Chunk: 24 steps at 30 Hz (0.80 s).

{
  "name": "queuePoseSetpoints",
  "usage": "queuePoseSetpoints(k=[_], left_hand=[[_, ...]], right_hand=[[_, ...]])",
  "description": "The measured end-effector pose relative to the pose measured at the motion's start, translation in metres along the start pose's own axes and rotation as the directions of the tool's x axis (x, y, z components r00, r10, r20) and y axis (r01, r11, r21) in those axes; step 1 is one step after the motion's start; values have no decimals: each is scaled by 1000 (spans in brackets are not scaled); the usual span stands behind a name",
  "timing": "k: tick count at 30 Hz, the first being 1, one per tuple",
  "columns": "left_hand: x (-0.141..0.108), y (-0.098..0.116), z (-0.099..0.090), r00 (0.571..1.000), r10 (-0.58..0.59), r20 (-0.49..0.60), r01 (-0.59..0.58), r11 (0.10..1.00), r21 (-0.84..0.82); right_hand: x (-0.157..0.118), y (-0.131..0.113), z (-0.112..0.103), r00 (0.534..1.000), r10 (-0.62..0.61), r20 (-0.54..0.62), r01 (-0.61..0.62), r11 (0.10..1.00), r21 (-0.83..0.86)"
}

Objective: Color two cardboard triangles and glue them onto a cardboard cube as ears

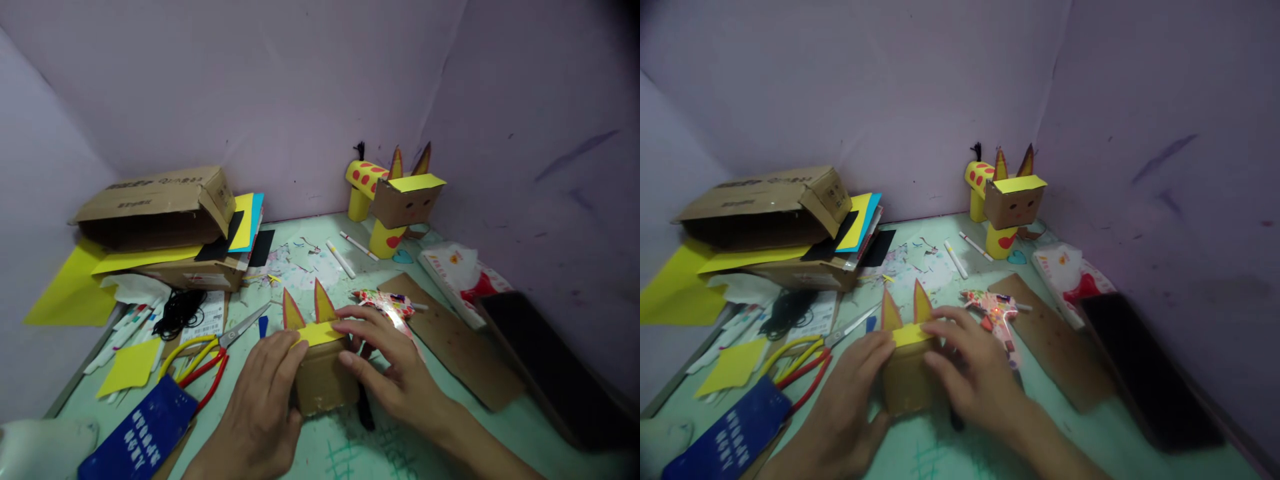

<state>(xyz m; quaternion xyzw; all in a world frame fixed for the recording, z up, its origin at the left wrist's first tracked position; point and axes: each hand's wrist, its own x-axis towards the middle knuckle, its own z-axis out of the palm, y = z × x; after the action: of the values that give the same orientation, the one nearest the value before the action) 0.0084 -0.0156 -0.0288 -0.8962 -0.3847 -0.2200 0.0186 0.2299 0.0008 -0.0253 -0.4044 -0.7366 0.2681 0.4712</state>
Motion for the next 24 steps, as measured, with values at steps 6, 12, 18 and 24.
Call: queuePoseSetpoints(k=[6,12,18,24], left_hand=[[1,-1,-4,998,32,49,-30,999,-33],[-1,-3,-7,997,36,67,-34,999,-35],[-2,-3,-7,998,38,52,-37,999,-23],[3,-4,-8,999,45,-22,-45,999,-10]], right_hand=[[2,0,2,999,-20,-27,21,999,32],[3,-1,2,999,-46,-16,46,998,30],[4,-1,4,998,-62,1,62,998,-4],[0,2,-7,989,-67,-136,58,996,-68]])
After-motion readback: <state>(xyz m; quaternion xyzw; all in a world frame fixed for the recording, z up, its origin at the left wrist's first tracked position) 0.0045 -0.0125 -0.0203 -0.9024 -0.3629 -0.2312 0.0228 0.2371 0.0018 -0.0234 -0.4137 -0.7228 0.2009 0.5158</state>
